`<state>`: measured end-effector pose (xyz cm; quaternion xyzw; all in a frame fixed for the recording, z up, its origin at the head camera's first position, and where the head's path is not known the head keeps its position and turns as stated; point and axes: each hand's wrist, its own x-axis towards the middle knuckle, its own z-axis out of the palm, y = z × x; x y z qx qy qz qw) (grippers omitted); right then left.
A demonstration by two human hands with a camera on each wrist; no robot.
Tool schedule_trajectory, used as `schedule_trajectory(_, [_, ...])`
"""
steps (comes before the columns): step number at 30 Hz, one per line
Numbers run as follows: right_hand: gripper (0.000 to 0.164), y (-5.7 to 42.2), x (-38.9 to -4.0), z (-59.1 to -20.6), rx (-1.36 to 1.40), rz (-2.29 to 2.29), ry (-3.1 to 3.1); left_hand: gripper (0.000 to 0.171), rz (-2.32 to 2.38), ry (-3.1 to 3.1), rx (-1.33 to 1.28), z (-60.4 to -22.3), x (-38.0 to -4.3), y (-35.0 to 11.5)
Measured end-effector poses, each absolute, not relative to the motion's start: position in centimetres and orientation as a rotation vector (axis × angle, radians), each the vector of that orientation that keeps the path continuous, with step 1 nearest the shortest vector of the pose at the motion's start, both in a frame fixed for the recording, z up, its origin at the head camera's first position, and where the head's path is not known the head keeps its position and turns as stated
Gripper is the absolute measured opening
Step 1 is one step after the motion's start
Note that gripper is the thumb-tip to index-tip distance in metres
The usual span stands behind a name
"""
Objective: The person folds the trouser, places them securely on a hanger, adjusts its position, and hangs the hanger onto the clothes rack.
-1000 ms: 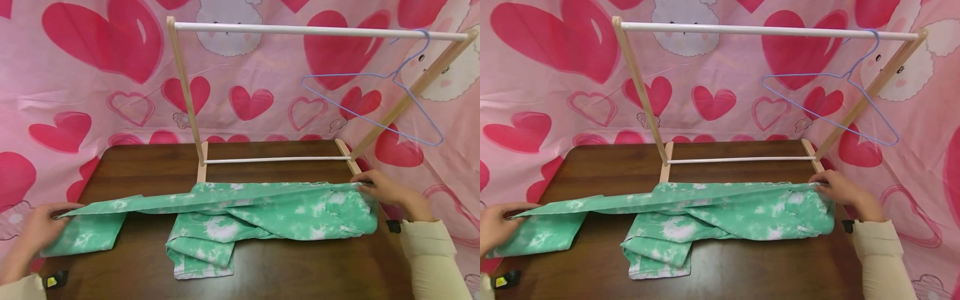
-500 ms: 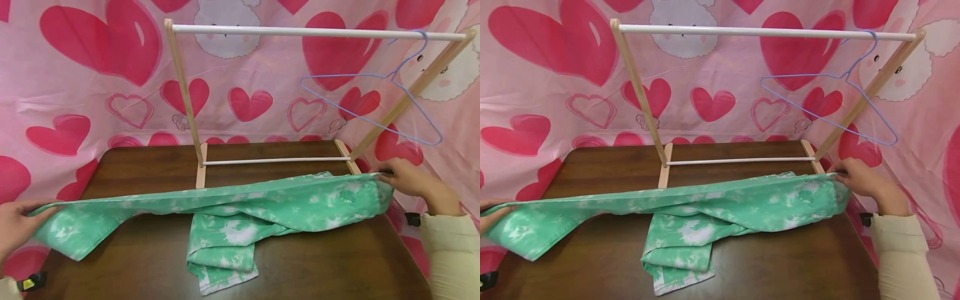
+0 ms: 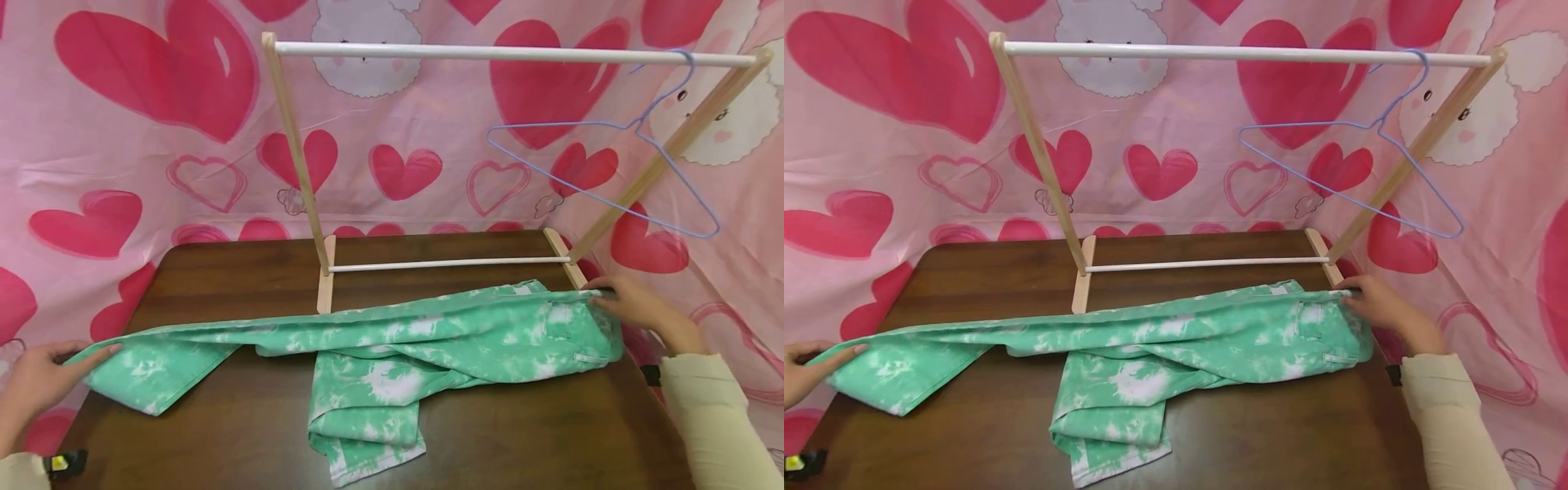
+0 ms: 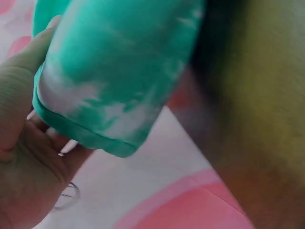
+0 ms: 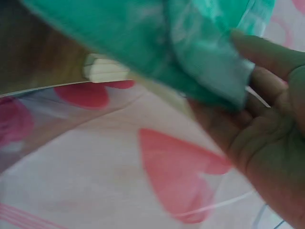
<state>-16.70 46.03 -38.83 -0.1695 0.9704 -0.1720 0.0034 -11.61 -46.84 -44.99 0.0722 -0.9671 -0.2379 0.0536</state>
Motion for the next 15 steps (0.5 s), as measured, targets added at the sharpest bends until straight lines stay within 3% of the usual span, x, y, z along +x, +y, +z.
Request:
schedule_trajectory(5, [0.028,47.5,-15.7,-39.7,-0.435,-0.706,3.032,0.041,-0.761,-2.868,0.34,-46.2,-10.9,-46.9])
schedule_trajectory(11, [0.018,49.0,-14.4,-39.2,-0.301,-0.907,2.912,0.022,-0.851,-2.714,0.44,-45.7,-11.0,-46.4])
schedule_trajectory(15, [0.017,50.1,-13.7,-37.9,-0.282,-1.011,2.879,0.046,-0.963,-2.577,0.532,-44.9,-11.7,-46.7])
